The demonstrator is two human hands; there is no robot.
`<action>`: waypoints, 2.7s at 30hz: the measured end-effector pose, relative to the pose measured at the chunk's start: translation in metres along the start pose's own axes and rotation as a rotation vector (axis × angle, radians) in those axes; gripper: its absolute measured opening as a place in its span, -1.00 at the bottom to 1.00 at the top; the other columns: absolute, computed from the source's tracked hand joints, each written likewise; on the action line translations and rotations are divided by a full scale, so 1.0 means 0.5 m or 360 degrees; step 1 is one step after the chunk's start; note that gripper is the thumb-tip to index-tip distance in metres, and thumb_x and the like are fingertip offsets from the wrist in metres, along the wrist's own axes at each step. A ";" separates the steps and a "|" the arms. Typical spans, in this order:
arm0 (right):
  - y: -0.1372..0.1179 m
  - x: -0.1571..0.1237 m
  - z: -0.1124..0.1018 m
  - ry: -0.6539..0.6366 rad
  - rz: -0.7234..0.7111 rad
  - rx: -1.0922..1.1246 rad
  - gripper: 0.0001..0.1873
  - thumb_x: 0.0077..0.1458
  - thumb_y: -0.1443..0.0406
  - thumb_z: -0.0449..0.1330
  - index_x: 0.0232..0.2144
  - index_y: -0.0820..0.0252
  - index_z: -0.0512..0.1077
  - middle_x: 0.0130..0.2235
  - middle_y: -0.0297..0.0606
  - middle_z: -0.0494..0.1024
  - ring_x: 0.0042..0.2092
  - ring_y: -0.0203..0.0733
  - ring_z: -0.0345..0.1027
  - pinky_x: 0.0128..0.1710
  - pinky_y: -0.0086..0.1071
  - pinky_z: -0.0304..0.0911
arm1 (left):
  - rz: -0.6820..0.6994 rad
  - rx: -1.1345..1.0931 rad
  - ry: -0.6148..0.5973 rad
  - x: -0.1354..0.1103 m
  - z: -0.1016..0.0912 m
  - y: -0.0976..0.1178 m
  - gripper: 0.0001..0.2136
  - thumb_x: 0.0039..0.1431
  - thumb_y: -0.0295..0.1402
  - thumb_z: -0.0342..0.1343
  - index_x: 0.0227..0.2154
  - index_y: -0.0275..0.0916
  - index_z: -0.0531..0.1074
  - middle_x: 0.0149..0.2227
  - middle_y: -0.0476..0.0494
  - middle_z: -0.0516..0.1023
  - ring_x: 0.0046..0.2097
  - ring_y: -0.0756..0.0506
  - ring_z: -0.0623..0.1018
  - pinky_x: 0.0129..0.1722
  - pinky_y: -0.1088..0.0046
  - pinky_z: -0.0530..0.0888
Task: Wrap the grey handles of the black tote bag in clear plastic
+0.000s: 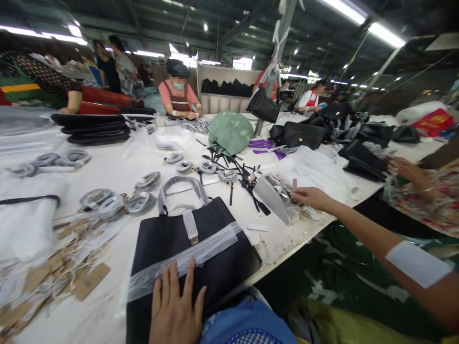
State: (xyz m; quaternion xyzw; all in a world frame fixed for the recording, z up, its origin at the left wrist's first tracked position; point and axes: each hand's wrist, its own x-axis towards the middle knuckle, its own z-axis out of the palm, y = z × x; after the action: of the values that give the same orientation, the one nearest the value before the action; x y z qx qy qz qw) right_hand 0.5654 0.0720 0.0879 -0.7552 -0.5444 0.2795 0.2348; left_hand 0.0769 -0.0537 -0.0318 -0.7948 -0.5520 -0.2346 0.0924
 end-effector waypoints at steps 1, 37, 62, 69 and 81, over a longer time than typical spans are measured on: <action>0.002 0.005 0.007 -0.0060 0.0040 0.0090 -0.76 0.09 0.12 0.25 -0.36 0.16 0.57 -0.35 -0.19 0.64 -0.28 -0.06 0.51 -0.33 -0.30 0.42 | 0.0002 -0.0006 0.0009 0.000 0.001 0.000 -0.36 0.23 -0.27 0.03 0.35 -0.16 0.00 0.39 -0.50 -0.12 0.28 -0.58 0.18 0.15 -0.25 0.24; 0.074 -0.163 0.008 0.0107 0.0420 0.0979 -0.73 -0.14 0.25 0.47 -0.32 0.19 0.59 -0.24 -0.20 0.63 -0.26 -0.28 0.51 -0.25 -0.59 0.46 | -0.0028 -0.0142 -0.0010 -0.001 0.007 -0.003 -0.34 0.22 -0.26 0.02 0.36 -0.11 -0.05 0.42 -0.35 -0.28 0.32 -0.57 0.09 0.17 -0.29 0.17; 0.004 -0.199 0.023 0.0290 -0.0391 -0.0460 -0.74 0.02 0.03 0.27 -0.24 -0.10 0.58 -0.16 -0.23 0.63 -0.13 0.09 0.50 -0.08 -0.18 0.36 | -0.0180 0.0034 -0.0064 0.000 -0.020 0.018 -0.34 0.25 -0.18 0.03 0.30 -0.46 0.05 0.32 -0.48 0.14 0.35 -0.34 0.13 0.28 -0.02 0.17; -0.329 -0.198 0.226 -0.0577 -0.1105 -0.0116 -0.74 0.03 -0.01 0.28 -0.35 -0.04 0.61 -0.29 -0.19 0.63 -0.24 0.03 0.48 -0.18 -0.23 0.41 | -0.0371 0.0025 -0.0227 0.001 -0.042 0.030 -0.38 0.29 -0.14 -0.01 0.31 -0.38 0.06 0.38 -0.36 0.02 0.40 -0.26 0.00 0.33 0.08 0.14; -0.498 -0.212 0.529 -0.1378 -0.1081 0.0320 -0.79 0.11 0.17 0.22 -0.32 0.19 0.56 -0.38 -0.30 0.58 -0.32 -0.19 0.44 -0.30 -0.41 0.32 | -0.0585 -0.0166 -0.0069 -0.014 -0.049 0.009 -0.24 0.13 0.03 0.14 0.33 -0.11 0.05 0.43 -0.29 -0.26 0.40 -0.44 -0.15 0.27 -0.17 0.14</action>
State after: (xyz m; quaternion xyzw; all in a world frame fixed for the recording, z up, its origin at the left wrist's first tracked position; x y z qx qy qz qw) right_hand 0.1877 0.0584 0.0757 -0.3275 -0.7746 0.5233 0.1376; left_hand 0.0722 -0.0712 -0.0134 -0.6891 -0.6769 -0.2588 -0.0053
